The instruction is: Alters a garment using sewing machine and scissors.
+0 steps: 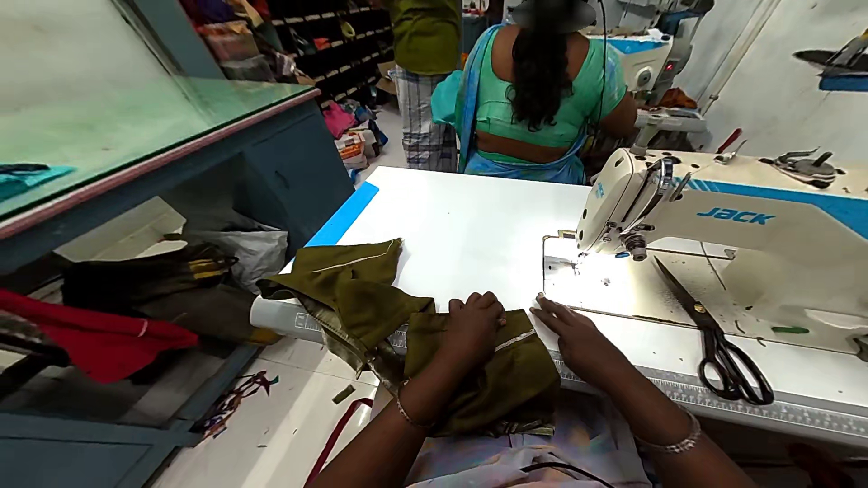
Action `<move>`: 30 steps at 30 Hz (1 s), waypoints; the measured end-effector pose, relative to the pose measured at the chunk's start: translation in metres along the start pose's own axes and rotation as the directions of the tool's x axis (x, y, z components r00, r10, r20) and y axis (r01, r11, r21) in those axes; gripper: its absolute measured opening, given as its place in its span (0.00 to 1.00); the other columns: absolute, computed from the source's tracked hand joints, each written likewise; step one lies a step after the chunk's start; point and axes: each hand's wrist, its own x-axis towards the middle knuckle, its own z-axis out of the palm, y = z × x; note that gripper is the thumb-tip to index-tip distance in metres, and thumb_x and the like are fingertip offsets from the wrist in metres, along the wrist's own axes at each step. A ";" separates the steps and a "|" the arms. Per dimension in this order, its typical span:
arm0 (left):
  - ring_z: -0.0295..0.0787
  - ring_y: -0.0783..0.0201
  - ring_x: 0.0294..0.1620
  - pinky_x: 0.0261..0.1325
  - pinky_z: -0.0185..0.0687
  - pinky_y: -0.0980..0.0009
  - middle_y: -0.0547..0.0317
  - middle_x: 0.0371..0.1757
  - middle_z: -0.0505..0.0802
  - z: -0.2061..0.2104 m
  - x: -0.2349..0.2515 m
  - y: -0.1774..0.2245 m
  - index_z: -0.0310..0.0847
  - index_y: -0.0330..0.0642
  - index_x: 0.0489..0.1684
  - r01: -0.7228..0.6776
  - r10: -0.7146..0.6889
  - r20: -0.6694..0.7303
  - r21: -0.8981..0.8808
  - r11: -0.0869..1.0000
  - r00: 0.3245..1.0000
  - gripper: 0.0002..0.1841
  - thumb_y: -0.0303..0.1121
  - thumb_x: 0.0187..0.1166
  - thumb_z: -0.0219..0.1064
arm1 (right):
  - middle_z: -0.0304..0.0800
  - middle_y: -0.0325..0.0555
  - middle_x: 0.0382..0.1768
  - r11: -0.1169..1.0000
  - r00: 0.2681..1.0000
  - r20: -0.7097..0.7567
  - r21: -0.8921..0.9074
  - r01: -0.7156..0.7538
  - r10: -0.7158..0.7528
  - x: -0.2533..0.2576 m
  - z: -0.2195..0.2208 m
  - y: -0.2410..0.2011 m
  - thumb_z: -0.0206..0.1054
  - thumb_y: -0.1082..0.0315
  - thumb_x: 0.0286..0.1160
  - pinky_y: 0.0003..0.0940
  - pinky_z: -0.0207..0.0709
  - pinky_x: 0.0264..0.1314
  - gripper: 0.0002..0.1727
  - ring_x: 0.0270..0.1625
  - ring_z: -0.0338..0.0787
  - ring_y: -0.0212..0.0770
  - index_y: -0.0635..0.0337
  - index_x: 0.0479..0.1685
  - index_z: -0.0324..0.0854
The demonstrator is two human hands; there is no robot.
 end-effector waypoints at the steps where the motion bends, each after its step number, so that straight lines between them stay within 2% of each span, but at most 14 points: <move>1: 0.85 0.45 0.58 0.54 0.74 0.41 0.50 0.55 0.90 0.003 0.000 0.001 0.89 0.41 0.44 -0.005 0.005 -0.003 0.019 1.000 1.000 0.06 0.33 0.84 0.68 | 0.74 0.48 0.84 1.000 1.000 -0.011 -0.001 -0.006 0.006 0.000 0.005 0.001 0.55 0.86 0.75 0.58 0.65 0.84 0.30 0.86 0.72 0.54 0.57 0.77 0.80; 4: 0.85 0.40 0.58 0.56 0.75 0.39 0.42 0.54 0.88 0.005 -0.002 -0.001 0.81 0.35 0.51 0.088 -0.102 -0.062 -0.199 0.976 0.993 0.07 0.24 0.87 0.58 | 0.76 0.50 0.82 0.991 0.992 -0.058 -0.060 -0.117 0.114 -0.015 0.007 -0.006 0.56 0.84 0.77 0.55 0.65 0.85 0.27 0.85 0.73 0.54 0.64 0.77 0.79; 6: 0.88 0.46 0.51 0.56 0.81 0.46 0.40 0.48 0.88 0.003 0.001 -0.005 0.76 0.27 0.55 0.177 -0.272 -0.149 -0.461 0.870 0.951 0.11 0.24 0.92 0.48 | 0.78 0.58 0.79 0.893 0.918 -0.018 -0.225 -0.389 0.396 -0.035 -0.008 -0.037 0.57 0.81 0.79 0.55 0.70 0.81 0.24 0.81 0.78 0.58 0.70 0.75 0.78; 8: 0.87 0.62 0.44 0.54 0.84 0.61 0.47 0.44 0.87 0.010 0.004 -0.016 0.71 0.26 0.58 0.094 -0.442 -0.351 -0.687 0.721 0.826 0.13 0.28 0.94 0.45 | 0.87 0.66 0.64 0.644 0.649 0.163 -0.436 -0.628 0.743 -0.050 -0.038 -0.080 0.57 0.71 0.84 0.59 0.80 0.65 0.17 0.68 0.88 0.63 0.74 0.61 0.83; 10: 0.87 0.70 0.55 0.61 0.85 0.70 0.51 0.62 0.81 0.006 0.005 -0.024 0.62 0.31 0.70 -0.018 -0.462 -0.478 -0.709 0.705 0.747 0.14 0.27 0.91 0.51 | 0.88 0.70 0.58 0.592 0.430 0.415 -0.453 -0.666 0.802 -0.058 -0.058 -0.091 0.55 0.54 0.90 0.66 0.79 0.61 0.26 0.64 0.88 0.68 0.73 0.57 0.84; 11: 0.85 0.64 0.66 0.68 0.82 0.67 0.43 0.74 0.77 -0.001 0.001 -0.024 0.61 0.28 0.74 0.000 -0.400 -0.487 -0.635 0.773 0.776 0.19 0.26 0.89 0.56 | 0.89 0.68 0.58 0.603 0.402 0.470 -0.439 -0.666 0.786 -0.060 -0.060 -0.090 0.54 0.49 0.90 0.65 0.78 0.63 0.29 0.65 0.88 0.67 0.70 0.58 0.84; 13: 0.80 0.42 0.75 0.76 0.73 0.45 0.32 0.77 0.79 -0.018 -0.008 -0.019 0.73 0.25 0.71 0.105 -0.239 -0.360 -0.353 0.930 0.902 0.24 0.36 0.84 0.68 | 0.89 0.66 0.57 0.676 0.478 0.500 -0.362 -0.642 0.722 -0.066 -0.058 -0.083 0.55 0.50 0.91 0.64 0.77 0.65 0.26 0.65 0.88 0.65 0.66 0.63 0.84; 15: 0.79 0.38 0.74 0.74 0.65 0.32 0.41 0.72 0.86 -0.020 -0.014 -0.012 0.89 0.37 0.58 0.154 -0.174 -0.178 -0.121 0.981 0.969 0.24 0.48 0.76 0.76 | 0.90 0.62 0.56 0.787 0.653 0.457 -0.214 -0.578 0.604 -0.070 -0.053 -0.074 0.57 0.59 0.90 0.62 0.77 0.66 0.19 0.61 0.89 0.62 0.65 0.61 0.86; 17: 0.80 0.39 0.71 0.70 0.63 0.30 0.45 0.68 0.87 -0.011 -0.020 -0.010 0.92 0.43 0.51 0.127 -0.137 -0.165 -0.067 0.990 0.977 0.17 0.46 0.75 0.77 | 0.93 0.58 0.46 0.877 0.845 0.240 -0.069 -0.475 0.477 -0.074 -0.040 -0.069 0.63 0.66 0.86 0.59 0.82 0.57 0.12 0.50 0.92 0.58 0.65 0.49 0.90; 19: 0.84 0.40 0.60 0.60 0.70 0.36 0.44 0.56 0.89 -0.004 -0.025 -0.012 0.92 0.40 0.46 0.041 -0.062 -0.320 -0.071 0.997 0.945 0.11 0.38 0.78 0.74 | 0.93 0.51 0.38 0.960 0.958 -0.059 0.040 -0.278 0.280 -0.072 -0.020 -0.060 0.71 0.71 0.77 0.50 0.88 0.44 0.05 0.38 0.93 0.50 0.62 0.40 0.91; 22: 0.87 0.52 0.38 0.45 0.84 0.56 0.49 0.35 0.90 -0.012 -0.041 -0.007 0.92 0.35 0.39 0.009 -0.061 -0.438 -0.121 0.993 0.897 0.11 0.35 0.82 0.69 | 0.93 0.47 0.41 0.993 0.959 -0.274 0.108 -0.041 0.070 -0.057 0.002 -0.050 0.69 0.71 0.72 0.37 0.90 0.44 0.07 0.39 0.94 0.41 0.60 0.41 0.93; 25: 0.86 0.59 0.23 0.29 0.84 0.60 0.53 0.22 0.88 -0.021 -0.066 0.005 0.88 0.34 0.22 0.099 -0.144 -0.392 -0.134 0.986 0.909 0.19 0.41 0.81 0.70 | 0.93 0.50 0.44 0.994 0.952 -0.306 0.106 0.001 0.031 -0.044 0.010 -0.054 0.69 0.73 0.73 0.41 0.90 0.45 0.08 0.40 0.94 0.45 0.63 0.44 0.92; 27: 0.84 0.58 0.20 0.25 0.82 0.57 0.54 0.19 0.86 -0.019 -0.083 0.012 0.87 0.36 0.20 0.159 -0.184 -0.305 -0.108 0.981 0.934 0.21 0.46 0.78 0.72 | 0.93 0.51 0.45 0.995 0.949 -0.315 0.098 0.000 0.031 -0.040 0.014 -0.057 0.68 0.73 0.73 0.41 0.90 0.45 0.08 0.41 0.94 0.45 0.63 0.45 0.92; 30: 0.88 0.57 0.24 0.29 0.85 0.54 0.55 0.25 0.90 -0.004 -0.093 0.016 0.93 0.39 0.31 0.175 -0.192 -0.221 -0.095 0.980 0.956 0.17 0.47 0.73 0.76 | 0.93 0.50 0.43 0.996 0.944 -0.329 0.093 0.005 0.026 -0.039 0.021 -0.059 0.68 0.72 0.72 0.39 0.89 0.43 0.09 0.40 0.94 0.43 0.62 0.44 0.92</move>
